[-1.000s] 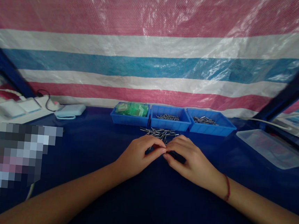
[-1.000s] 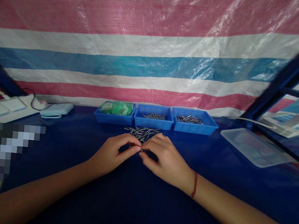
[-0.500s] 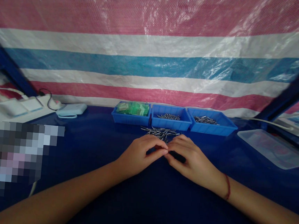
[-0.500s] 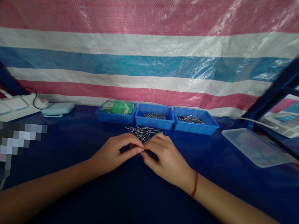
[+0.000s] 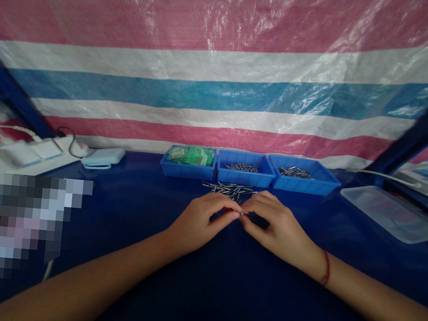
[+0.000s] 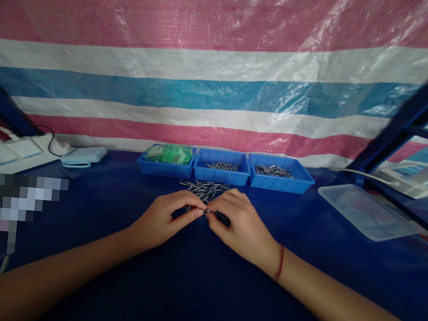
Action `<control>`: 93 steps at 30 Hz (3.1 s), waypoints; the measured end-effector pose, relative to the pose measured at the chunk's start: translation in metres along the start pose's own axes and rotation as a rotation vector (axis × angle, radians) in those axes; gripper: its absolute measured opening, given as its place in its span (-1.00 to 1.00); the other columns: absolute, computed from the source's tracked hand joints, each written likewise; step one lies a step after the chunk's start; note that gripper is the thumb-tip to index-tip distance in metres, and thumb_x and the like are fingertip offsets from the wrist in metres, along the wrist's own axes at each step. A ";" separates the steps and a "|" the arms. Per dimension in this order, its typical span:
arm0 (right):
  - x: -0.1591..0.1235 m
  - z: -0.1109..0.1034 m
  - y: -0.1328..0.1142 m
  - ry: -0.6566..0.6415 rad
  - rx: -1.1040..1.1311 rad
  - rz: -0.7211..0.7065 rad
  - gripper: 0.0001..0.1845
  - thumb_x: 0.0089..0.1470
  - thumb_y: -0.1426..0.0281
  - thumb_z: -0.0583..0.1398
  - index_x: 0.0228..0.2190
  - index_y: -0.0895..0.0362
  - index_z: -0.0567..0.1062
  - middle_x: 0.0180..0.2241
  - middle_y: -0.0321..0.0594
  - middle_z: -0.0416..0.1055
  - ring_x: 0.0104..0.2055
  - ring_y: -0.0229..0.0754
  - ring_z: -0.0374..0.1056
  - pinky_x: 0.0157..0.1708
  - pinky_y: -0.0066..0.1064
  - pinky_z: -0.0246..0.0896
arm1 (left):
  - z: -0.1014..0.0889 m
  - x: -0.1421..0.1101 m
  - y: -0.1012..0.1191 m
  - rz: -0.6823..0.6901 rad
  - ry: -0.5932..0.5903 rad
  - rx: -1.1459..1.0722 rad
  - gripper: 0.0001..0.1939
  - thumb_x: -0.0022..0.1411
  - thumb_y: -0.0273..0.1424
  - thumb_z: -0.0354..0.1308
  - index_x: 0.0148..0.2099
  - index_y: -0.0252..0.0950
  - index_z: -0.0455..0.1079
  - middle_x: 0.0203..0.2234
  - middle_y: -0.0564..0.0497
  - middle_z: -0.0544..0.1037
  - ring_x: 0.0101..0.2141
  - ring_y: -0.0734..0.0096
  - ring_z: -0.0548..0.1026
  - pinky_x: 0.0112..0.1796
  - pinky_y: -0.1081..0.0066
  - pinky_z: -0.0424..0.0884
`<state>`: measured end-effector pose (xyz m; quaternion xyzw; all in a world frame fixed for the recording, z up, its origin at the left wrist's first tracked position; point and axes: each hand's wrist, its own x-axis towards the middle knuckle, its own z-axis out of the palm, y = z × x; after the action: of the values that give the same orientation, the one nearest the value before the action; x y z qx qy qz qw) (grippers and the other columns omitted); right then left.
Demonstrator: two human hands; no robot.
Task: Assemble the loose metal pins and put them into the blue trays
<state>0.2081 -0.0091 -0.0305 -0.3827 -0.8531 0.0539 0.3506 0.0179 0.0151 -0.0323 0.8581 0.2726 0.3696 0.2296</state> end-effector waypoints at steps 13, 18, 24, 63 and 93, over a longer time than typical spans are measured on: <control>-0.001 -0.006 -0.005 0.182 -0.017 -0.040 -0.92 0.08 0.45 0.15 -0.34 0.10 0.45 -0.38 -0.22 0.46 -0.30 -0.20 0.34 -0.27 -0.31 0.21 | 0.001 0.002 -0.004 -0.117 0.010 0.046 -0.90 0.23 -0.46 0.07 -0.23 -0.26 0.41 -0.34 0.05 0.54 -0.31 0.43 0.49 -0.23 0.41 0.38; 0.000 -0.012 -0.005 0.007 -0.267 -0.216 -0.80 0.09 0.44 0.08 -0.55 0.14 0.39 -0.56 -0.26 0.34 -0.46 -0.23 0.25 -0.38 -0.32 0.10 | 0.001 0.001 -0.001 -0.006 -0.101 0.113 -0.87 0.27 -0.44 0.03 -0.22 -0.26 0.40 -0.34 0.03 0.53 -0.26 0.39 0.46 -0.17 0.36 0.33; 0.004 -0.046 0.048 0.327 -0.528 0.035 -0.82 0.13 0.37 0.07 -0.47 0.12 0.39 -0.47 -0.17 0.40 -0.38 -0.14 0.29 -0.32 -0.26 0.08 | 0.001 -0.001 -0.001 -0.021 0.051 0.183 -0.75 0.27 -0.43 0.00 0.00 -0.23 0.30 -0.21 -0.04 0.48 -0.13 0.31 0.39 -0.10 0.24 0.30; -0.005 0.007 -0.016 0.160 0.347 0.282 -0.89 0.08 0.39 0.16 -0.29 0.10 0.41 -0.36 -0.27 0.40 -0.35 -0.26 0.32 -0.33 -0.41 0.25 | 0.004 -0.005 0.009 -0.159 0.024 0.153 -0.91 0.24 -0.41 0.09 -0.21 -0.24 0.39 -0.39 0.08 0.52 -0.36 0.41 0.44 -0.30 0.39 0.26; -0.004 0.005 -0.018 0.196 0.348 0.269 -0.93 0.08 0.44 0.16 -0.37 0.10 0.46 -0.45 -0.30 0.41 -0.41 -0.28 0.31 -0.41 -0.44 0.22 | 0.004 -0.002 0.010 -0.165 0.083 0.012 -0.96 0.19 -0.43 0.13 -0.32 -0.28 0.33 -0.43 0.07 0.43 -0.37 0.44 0.41 -0.30 0.42 0.30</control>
<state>0.1956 -0.0235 -0.0304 -0.4303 -0.7341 0.2089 0.4820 0.0228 0.0051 -0.0299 0.8180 0.3540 0.3830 0.2426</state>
